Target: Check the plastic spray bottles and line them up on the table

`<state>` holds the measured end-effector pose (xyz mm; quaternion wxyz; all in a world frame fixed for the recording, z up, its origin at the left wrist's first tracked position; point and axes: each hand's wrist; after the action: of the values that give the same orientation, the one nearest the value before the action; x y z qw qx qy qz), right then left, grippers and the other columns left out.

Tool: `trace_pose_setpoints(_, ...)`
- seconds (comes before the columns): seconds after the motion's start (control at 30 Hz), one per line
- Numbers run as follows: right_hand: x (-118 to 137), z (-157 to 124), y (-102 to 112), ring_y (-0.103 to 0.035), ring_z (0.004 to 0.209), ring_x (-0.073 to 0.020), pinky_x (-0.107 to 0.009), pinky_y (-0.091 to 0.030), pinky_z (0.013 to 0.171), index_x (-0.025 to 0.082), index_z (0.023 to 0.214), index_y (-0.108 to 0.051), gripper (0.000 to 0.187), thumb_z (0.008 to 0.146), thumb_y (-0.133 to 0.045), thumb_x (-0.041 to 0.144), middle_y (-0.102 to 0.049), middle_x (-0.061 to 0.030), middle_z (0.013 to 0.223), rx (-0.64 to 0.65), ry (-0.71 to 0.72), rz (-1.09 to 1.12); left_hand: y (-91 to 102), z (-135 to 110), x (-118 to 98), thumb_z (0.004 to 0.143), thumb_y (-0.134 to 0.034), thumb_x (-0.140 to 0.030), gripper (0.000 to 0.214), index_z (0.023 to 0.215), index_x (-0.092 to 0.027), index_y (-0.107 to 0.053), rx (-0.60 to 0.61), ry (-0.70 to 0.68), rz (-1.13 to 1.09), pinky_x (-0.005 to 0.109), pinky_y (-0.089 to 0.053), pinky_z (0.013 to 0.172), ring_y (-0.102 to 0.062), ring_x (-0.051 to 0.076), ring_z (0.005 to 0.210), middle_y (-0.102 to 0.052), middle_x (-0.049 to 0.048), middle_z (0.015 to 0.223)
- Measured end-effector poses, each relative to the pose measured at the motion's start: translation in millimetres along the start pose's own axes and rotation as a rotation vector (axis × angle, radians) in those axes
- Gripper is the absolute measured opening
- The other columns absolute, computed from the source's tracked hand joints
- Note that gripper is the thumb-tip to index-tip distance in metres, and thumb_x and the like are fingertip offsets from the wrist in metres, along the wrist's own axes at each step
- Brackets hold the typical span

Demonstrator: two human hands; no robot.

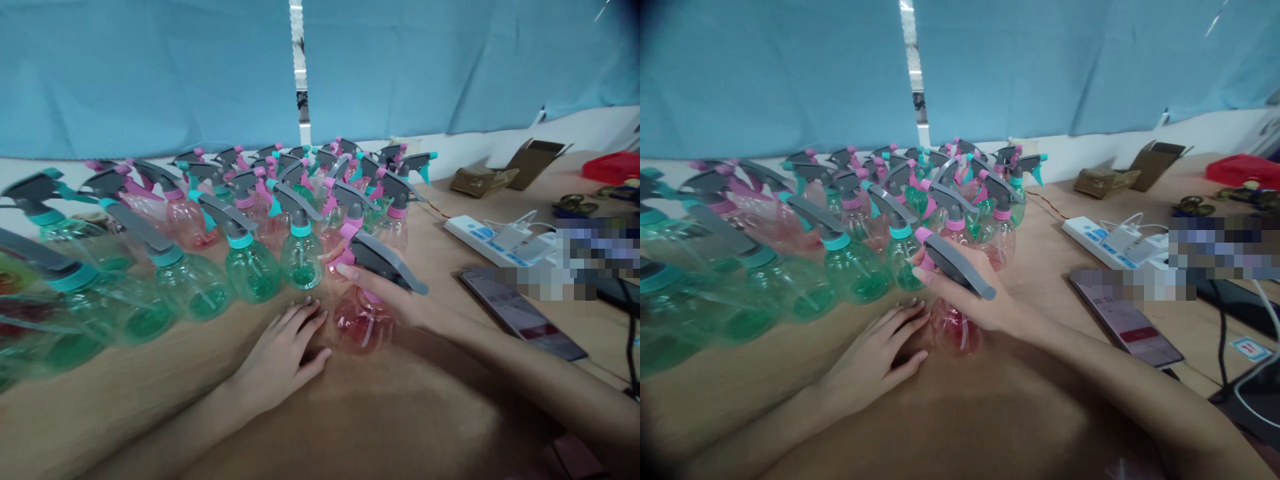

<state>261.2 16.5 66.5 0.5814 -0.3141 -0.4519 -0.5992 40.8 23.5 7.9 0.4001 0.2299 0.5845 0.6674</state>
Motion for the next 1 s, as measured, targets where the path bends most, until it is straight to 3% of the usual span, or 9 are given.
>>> trace_pose_setpoints(0.2, -4.8, 0.6, -0.7, -0.062, 0.095, -0.0173, -0.037, -0.047, 0.096, 0.024, 0.096, -0.064, 0.012, 0.087, -0.060, 0.032, -0.067, -0.0014, 0.100, 0.035, -0.011, 0.056, -1.1, 0.0, 0.7, 0.094, -0.050, -0.040, 0.048, 0.134, -0.015, -0.046, 0.007, -0.001, 0.002, 0.046, -0.034, 0.106, -0.042, 0.028, 0.130, -0.048, 0.0130, 0.139)
trace_pose_setpoints(0.47, -4.8, 0.0, 2.3, -0.062, 0.091, -0.0160, -0.035, -0.047, 0.092, 0.026, 0.106, -0.062, 0.018, 0.089, -0.058, 0.031, -0.066, -0.0011, 0.100, 0.047, 0.011, -0.019, -1.3, -0.2, 1.0, 0.093, -0.051, -0.040, 0.049, 0.133, -0.013, -0.047, 0.000, -0.006, -0.007, 0.045, -0.035, 0.106, -0.042, 0.028, 0.129, -0.049, 0.0142, 0.138)
trace_pose_setpoints(0.63, -2.9, -0.1, 1.1, -0.061, 0.084, -0.0154, -0.033, -0.050, 0.083, 0.025, 0.101, -0.064, 0.015, 0.088, -0.059, 0.031, -0.067, -0.0014, 0.100, 0.020, 0.060, -0.037, -1.4, -0.9, 0.7, 0.093, -0.049, -0.041, 0.047, 0.134, -0.017, -0.046, -0.007, -0.001, -0.017, 0.047, -0.036, 0.105, -0.043, 0.029, 0.129, -0.049, 0.0123, 0.139)
trace_pose_setpoints(0.83, -1.4, -1.3, -0.6, -0.062, 0.090, -0.0166, -0.035, -0.048, 0.091, 0.025, 0.098, -0.064, 0.015, 0.085, -0.063, 0.032, -0.067, -0.0004, 0.095, -0.014, 0.040, 0.017, -1.5, -0.1, 0.8, 0.093, -0.051, -0.041, 0.049, 0.134, -0.015, -0.046, 0.004, 0.001, -0.008, 0.046, -0.033, 0.107, -0.042, 0.028, 0.130, -0.048, 0.0132, 0.139)
trace_pose_setpoints(1.0, -3.2, -0.7, -0.7, -0.063, 0.090, -0.0172, -0.035, -0.048, 0.089, 0.026, 0.101, -0.064, 0.016, 0.086, -0.061, 0.032, -0.068, -0.0009, 0.097, 0.002, 0.045, -0.003, -0.7, -0.1, 0.3, 0.093, -0.050, -0.041, 0.048, 0.134, -0.016, -0.047, 0.005, 0.000, -0.006, 0.046, -0.034, 0.106, -0.042, 0.028, 0.130, -0.049, 0.0125, 0.139)
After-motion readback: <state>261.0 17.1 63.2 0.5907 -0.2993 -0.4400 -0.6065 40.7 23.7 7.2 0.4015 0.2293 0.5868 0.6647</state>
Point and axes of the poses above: each hand's wrist, its own z-axis towards the middle knuckle, its own y-axis out of the back of the hand, x = y × z
